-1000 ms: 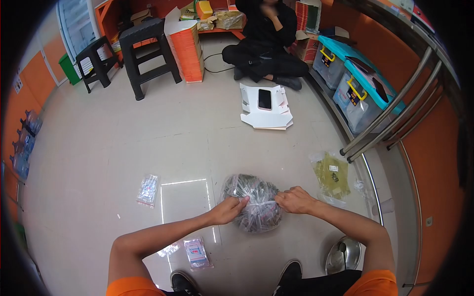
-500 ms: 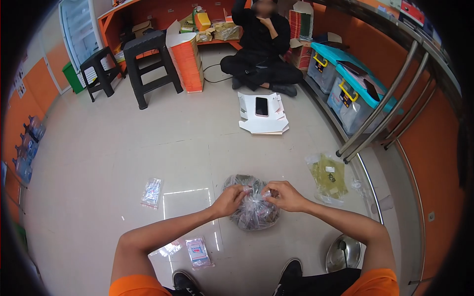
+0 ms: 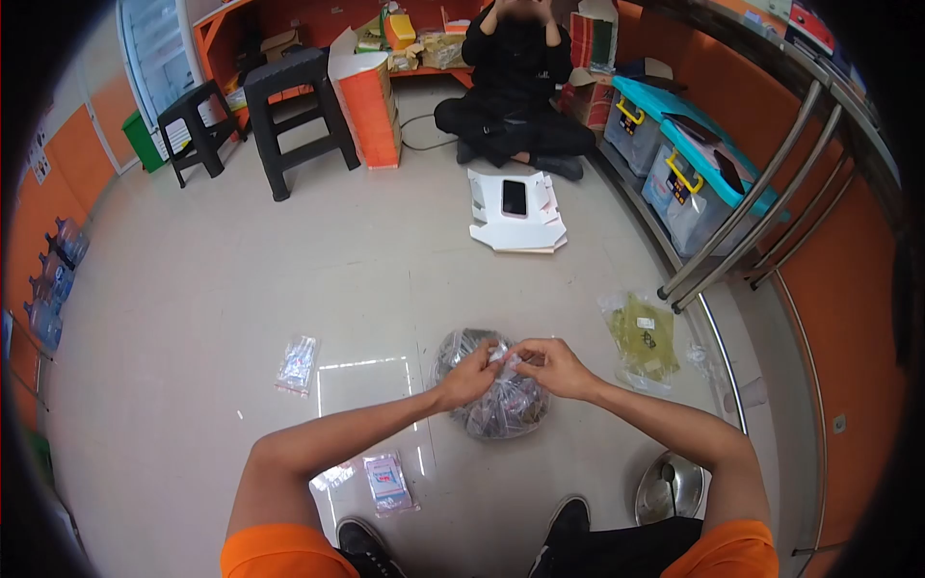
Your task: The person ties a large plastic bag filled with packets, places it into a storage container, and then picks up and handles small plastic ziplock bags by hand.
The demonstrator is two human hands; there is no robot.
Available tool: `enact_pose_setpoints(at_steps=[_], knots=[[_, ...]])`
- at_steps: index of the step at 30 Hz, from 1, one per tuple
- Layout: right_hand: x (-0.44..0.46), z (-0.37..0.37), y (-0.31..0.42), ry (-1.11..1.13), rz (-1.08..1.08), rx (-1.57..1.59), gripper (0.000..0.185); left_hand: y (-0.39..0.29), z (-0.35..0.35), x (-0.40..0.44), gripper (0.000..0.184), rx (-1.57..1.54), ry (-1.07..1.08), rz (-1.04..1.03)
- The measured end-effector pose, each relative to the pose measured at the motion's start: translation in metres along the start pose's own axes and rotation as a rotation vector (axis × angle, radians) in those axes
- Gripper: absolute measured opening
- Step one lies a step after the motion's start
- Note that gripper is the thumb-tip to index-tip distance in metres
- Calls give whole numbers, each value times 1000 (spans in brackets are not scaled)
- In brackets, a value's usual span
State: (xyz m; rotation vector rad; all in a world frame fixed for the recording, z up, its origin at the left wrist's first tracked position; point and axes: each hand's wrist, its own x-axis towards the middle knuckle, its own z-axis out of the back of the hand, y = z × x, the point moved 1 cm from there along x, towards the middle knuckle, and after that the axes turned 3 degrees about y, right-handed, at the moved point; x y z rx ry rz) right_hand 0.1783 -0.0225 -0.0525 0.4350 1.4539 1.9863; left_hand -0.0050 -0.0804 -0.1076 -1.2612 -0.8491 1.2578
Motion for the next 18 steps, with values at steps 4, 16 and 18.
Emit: enact_pose_setpoints(at_steps=[4,16,18], knots=[[1,-7,4,13,-73,60,21,12,-2,-1,60,121,163,-249],[18,19,7,-3,-29,-130,27,-5,14,4,54,135,335,-13],[14,15,1,47,-2,-275,30,-6,11,0,56,50,284,-74]])
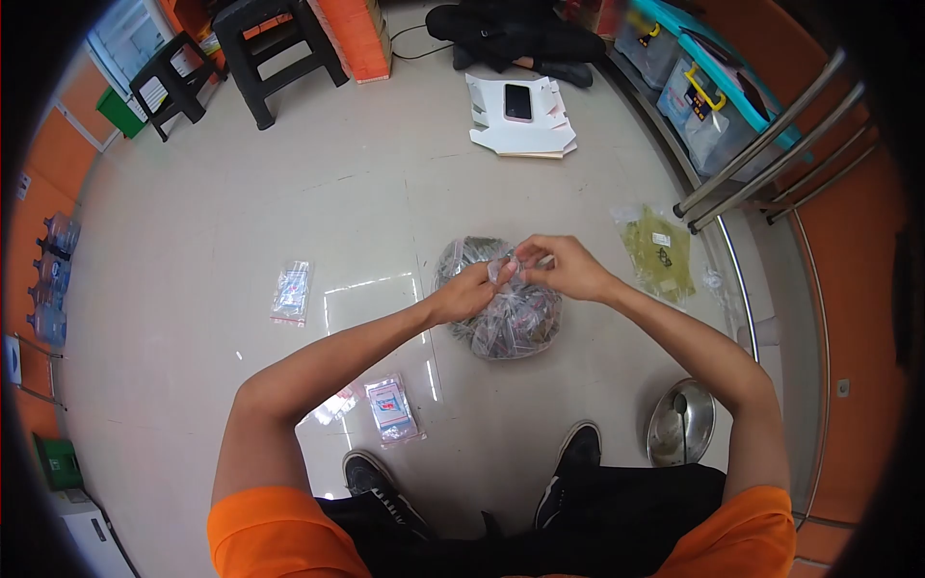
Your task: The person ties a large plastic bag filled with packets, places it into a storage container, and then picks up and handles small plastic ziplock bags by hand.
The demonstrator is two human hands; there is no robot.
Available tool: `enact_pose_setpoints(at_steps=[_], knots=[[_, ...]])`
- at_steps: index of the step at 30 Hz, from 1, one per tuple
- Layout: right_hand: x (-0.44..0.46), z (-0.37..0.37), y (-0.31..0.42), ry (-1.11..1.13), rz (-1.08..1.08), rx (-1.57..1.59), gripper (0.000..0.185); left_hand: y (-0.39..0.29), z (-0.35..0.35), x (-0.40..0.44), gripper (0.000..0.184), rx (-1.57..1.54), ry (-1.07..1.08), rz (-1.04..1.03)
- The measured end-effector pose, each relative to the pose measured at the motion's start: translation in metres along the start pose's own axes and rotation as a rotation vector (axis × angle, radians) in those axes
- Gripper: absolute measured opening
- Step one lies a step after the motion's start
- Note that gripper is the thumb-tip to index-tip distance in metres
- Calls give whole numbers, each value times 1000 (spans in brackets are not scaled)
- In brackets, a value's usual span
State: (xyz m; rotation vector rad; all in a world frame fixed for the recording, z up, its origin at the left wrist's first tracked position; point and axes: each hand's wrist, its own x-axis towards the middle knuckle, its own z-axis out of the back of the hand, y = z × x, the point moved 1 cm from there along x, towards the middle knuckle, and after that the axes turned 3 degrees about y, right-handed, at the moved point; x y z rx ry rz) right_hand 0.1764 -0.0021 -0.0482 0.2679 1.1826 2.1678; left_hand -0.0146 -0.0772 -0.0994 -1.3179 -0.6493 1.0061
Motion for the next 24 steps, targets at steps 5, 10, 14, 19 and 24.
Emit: enact_pose_setpoints(at_steps=[5,10,14,19,24], knots=[[4,-17,0,-38,-6,85,30,6,-6,-1,53,-60,-201,-82],[18,-13,18,-135,-74,-73,16,16,-5,7,47,-350,-229,147],[14,-26,29,-255,-28,-32,12,21,-6,12,32,-617,-285,218],[0,-41,36,-38,271,-138,11,19,6,11,21,-644,-144,229],[2,-42,27,25,283,-198,13,16,5,7,26,-498,-200,271]])
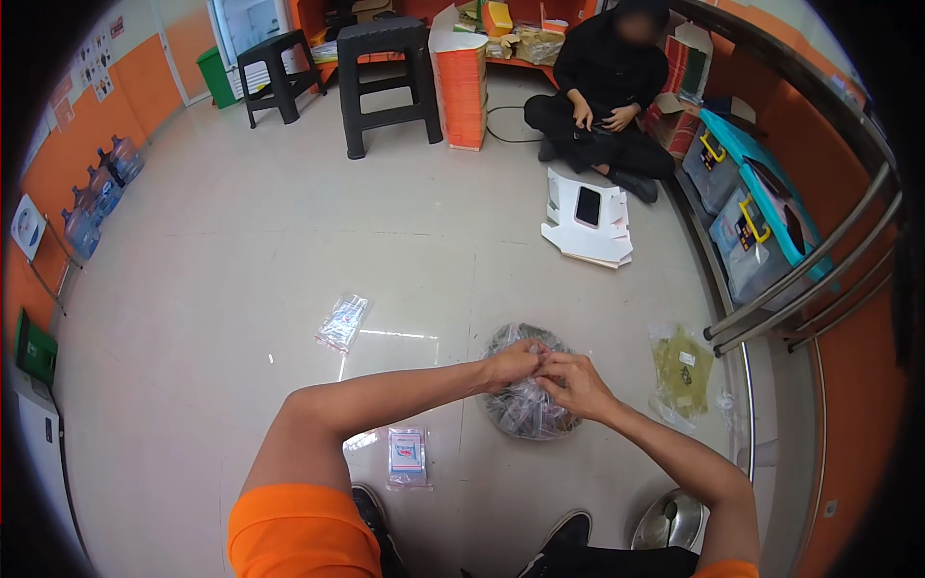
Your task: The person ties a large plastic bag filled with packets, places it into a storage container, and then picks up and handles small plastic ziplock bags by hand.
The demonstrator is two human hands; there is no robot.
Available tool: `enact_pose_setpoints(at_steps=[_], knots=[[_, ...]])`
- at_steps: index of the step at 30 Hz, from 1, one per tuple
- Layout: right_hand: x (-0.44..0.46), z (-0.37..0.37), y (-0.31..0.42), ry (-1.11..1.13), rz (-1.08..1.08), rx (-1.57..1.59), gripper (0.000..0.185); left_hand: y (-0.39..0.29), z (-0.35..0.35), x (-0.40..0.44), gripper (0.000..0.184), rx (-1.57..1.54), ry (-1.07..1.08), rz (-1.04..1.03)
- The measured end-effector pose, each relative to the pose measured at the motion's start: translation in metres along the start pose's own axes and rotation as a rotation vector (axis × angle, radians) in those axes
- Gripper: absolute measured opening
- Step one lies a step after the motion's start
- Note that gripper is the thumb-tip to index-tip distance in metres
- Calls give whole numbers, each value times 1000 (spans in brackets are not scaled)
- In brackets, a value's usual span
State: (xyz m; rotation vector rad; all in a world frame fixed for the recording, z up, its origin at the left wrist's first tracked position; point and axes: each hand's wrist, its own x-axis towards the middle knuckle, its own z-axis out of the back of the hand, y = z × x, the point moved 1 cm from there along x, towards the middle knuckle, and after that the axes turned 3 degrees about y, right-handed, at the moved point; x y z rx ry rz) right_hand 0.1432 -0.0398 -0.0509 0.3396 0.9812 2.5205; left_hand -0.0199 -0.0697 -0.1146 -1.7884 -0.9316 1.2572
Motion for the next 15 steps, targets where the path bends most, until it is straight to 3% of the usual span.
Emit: enact_pose_setpoints(at_steps=[2,5,10,15], knots=[[1,-1,1,-71,-38,14,16,-7,-4,-8,27,59,-45,-13],[-2,-12,-7,-153,-124,14,24,9,-5,-6,29,211,-43,-195],[-5,-22,-18,-126,-165,11,28,3,-14,-30,23,780,-104,-529],[5,-28,-25,-222,-237,-8,25,0,-13,-33,25,878,-166,-648]])
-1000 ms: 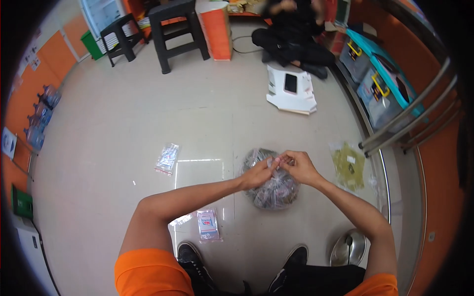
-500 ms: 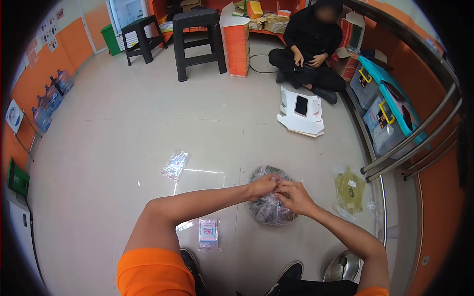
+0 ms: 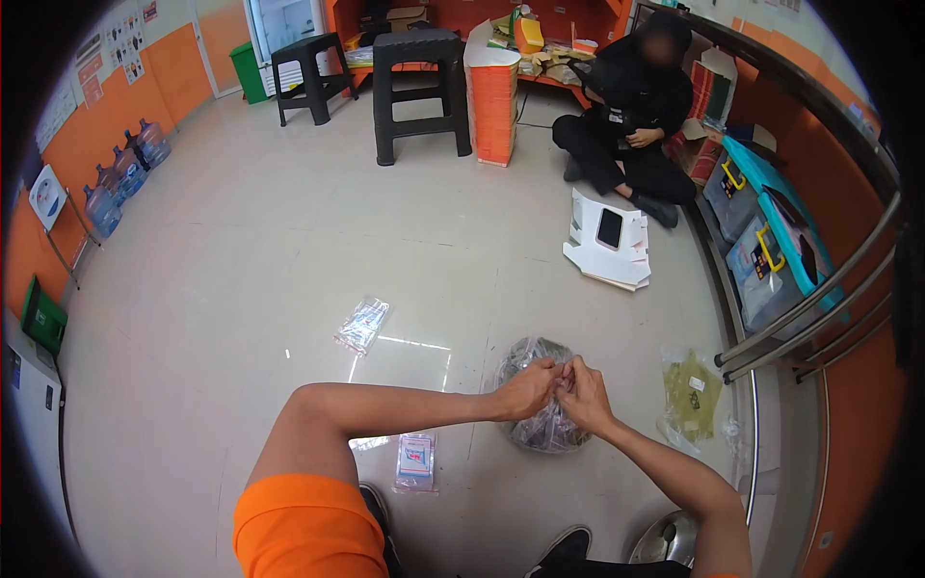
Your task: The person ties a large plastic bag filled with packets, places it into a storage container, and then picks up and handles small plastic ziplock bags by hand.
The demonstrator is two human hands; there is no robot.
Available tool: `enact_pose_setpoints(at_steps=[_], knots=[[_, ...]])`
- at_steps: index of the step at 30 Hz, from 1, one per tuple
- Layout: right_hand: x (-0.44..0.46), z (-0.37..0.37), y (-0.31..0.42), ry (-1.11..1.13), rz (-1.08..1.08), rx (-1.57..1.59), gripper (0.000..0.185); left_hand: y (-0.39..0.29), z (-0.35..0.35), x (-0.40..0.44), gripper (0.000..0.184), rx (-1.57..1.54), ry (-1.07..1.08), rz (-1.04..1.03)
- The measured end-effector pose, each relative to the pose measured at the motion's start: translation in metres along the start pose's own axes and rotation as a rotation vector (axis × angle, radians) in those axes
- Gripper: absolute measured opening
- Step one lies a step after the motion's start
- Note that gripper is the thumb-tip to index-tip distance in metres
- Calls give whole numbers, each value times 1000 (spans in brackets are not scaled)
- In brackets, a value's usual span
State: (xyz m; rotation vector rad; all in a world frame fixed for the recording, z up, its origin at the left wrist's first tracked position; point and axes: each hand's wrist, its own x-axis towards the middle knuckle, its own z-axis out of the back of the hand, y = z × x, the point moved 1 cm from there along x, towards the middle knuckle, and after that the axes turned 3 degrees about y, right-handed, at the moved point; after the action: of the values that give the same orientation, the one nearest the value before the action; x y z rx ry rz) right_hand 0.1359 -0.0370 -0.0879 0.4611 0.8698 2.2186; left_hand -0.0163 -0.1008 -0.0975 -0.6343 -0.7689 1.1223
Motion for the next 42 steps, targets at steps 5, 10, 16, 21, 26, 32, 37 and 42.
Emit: enact_pose_setpoints(at_steps=[5,10,16,21,26,32,37,42], knots=[[3,-11,-5,-84,-29,-143,22,0,12,7,31,10,8,63],[4,-3,1,55,-115,-90,25,2,17,9,26,-18,25,-8],[0,17,-12,211,-384,734,20,-4,15,6,25,63,75,-36],[6,22,-24,270,-454,769,21,-9,14,-1,36,128,93,-114],[11,18,-25,263,-431,638,23,-4,7,-3,28,239,75,-164],[13,4,-37,26,-454,529,17,-9,-2,-11,13,292,134,-123],[13,7,-34,-59,-502,427,17,-7,-7,-27,12,196,153,-82],[16,18,-31,61,-460,567,21,-8,0,-22,18,69,64,-17]])
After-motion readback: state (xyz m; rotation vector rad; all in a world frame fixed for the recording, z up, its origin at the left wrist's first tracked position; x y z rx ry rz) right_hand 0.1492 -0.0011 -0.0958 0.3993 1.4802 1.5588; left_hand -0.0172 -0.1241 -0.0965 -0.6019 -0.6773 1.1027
